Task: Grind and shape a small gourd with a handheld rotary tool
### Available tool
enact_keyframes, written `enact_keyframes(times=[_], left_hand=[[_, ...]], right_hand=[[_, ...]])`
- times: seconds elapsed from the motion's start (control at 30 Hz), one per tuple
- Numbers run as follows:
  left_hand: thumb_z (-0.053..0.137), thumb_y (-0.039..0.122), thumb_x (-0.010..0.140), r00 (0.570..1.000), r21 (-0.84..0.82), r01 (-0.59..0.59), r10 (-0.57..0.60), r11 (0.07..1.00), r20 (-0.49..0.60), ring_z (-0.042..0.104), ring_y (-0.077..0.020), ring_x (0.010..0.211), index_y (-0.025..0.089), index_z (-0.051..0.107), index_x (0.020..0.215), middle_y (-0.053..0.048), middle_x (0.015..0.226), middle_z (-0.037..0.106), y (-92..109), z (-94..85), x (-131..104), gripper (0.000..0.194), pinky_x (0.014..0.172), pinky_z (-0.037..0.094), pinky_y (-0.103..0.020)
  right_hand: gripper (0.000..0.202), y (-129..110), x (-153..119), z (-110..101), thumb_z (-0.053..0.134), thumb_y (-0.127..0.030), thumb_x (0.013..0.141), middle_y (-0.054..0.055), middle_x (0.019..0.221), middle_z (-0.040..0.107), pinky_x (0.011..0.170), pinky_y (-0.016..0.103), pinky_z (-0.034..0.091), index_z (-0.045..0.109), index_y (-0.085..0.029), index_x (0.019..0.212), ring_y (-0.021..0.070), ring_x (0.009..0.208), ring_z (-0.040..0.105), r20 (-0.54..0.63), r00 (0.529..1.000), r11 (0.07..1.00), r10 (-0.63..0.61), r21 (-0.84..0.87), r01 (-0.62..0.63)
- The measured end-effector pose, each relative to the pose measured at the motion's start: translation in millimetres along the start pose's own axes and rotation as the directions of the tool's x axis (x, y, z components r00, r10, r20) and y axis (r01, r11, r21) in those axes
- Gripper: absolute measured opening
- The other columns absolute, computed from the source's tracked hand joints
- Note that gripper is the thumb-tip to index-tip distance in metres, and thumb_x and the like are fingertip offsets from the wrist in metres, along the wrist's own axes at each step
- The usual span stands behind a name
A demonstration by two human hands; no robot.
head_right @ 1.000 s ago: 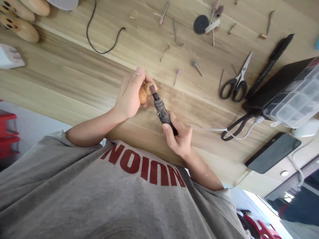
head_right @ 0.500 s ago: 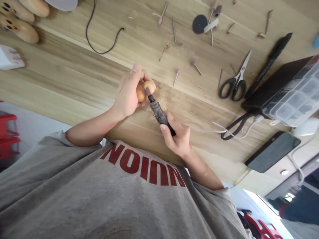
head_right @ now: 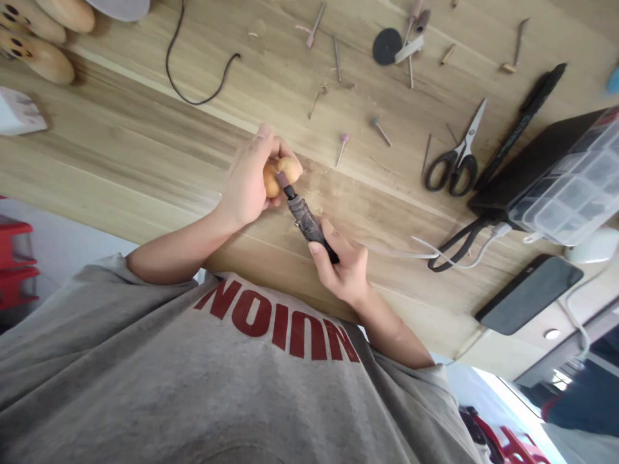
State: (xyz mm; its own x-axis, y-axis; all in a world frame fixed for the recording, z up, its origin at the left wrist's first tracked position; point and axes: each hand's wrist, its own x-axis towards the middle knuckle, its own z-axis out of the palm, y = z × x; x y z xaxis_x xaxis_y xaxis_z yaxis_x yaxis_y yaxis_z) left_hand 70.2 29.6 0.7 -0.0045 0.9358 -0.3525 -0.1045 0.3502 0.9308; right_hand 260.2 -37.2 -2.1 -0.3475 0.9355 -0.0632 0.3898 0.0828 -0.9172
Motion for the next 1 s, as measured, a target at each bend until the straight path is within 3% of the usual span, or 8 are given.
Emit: enact_keyframes(times=[0.33, 0.57, 0.8, 1.0], left_hand=[[0.021, 0.076, 0.095, 0.997, -0.001, 0.081, -0.081, 0.997, 0.018, 0.037, -0.0109, 0.040, 0.023, 0.053, 0.063, 0.002, 0.045, 0.041, 2.2, 1.7, 0.0, 0.070, 0.049, 0.029, -0.030], [0.016, 0.079, 0.093, 0.999, -0.056, 0.054, -0.054, 0.997, 0.008, 0.032, -0.0098, 0.036, 0.024, 0.054, 0.062, 0.002, 0.039, 0.039, -5.8, 1.0, 5.5, 0.074, 0.048, 0.028, -0.032], [0.023, 0.077, 0.095, 0.998, -0.030, 0.069, -0.069, 0.997, 0.004, 0.034, -0.0082, 0.035, 0.021, 0.053, 0.064, 0.003, 0.042, 0.040, 3.9, -2.4, 3.8, 0.070, 0.046, 0.027, -0.028], [0.018, 0.075, 0.095, 0.998, -0.045, 0.025, -0.022, 0.999, 0.061, 0.033, -0.0109, 0.039, 0.025, 0.053, 0.062, 0.002, 0.045, 0.040, -2.9, 0.7, 0.6, 0.070, 0.049, 0.030, -0.031]], right_hand=[[0.029, 0.5, -0.9, 0.0, 0.050, -0.038, 0.101, 0.000, 0.062, 0.060, 0.056, 0.033, 0.050, 0.070, -0.020, 0.111, 0.0155, 0.052, 0.054, -0.016, 1.000, 1.000, 0.015, -0.006, -0.015], [0.027, 1.7, -1.2, 0.0, 0.051, -0.035, 0.101, -0.001, 0.060, 0.060, 0.055, 0.032, 0.049, 0.071, -0.020, 0.113, 0.0152, 0.050, 0.054, -0.022, 1.000, 0.999, 0.015, 0.029, -0.014], [0.028, 2.4, -1.2, -0.5, 0.051, -0.039, 0.102, -0.001, 0.060, 0.060, 0.055, 0.032, 0.048, 0.071, -0.021, 0.108, 0.0159, 0.051, 0.054, -0.020, 1.000, 1.000, 0.015, 0.025, -0.015], [0.024, 0.2, 0.7, -1.0, 0.052, -0.035, 0.101, -0.001, 0.063, 0.061, 0.058, 0.032, 0.049, 0.071, -0.021, 0.104, 0.0148, 0.053, 0.054, 0.006, 1.000, 1.000, -0.018, -0.005, 0.019]])
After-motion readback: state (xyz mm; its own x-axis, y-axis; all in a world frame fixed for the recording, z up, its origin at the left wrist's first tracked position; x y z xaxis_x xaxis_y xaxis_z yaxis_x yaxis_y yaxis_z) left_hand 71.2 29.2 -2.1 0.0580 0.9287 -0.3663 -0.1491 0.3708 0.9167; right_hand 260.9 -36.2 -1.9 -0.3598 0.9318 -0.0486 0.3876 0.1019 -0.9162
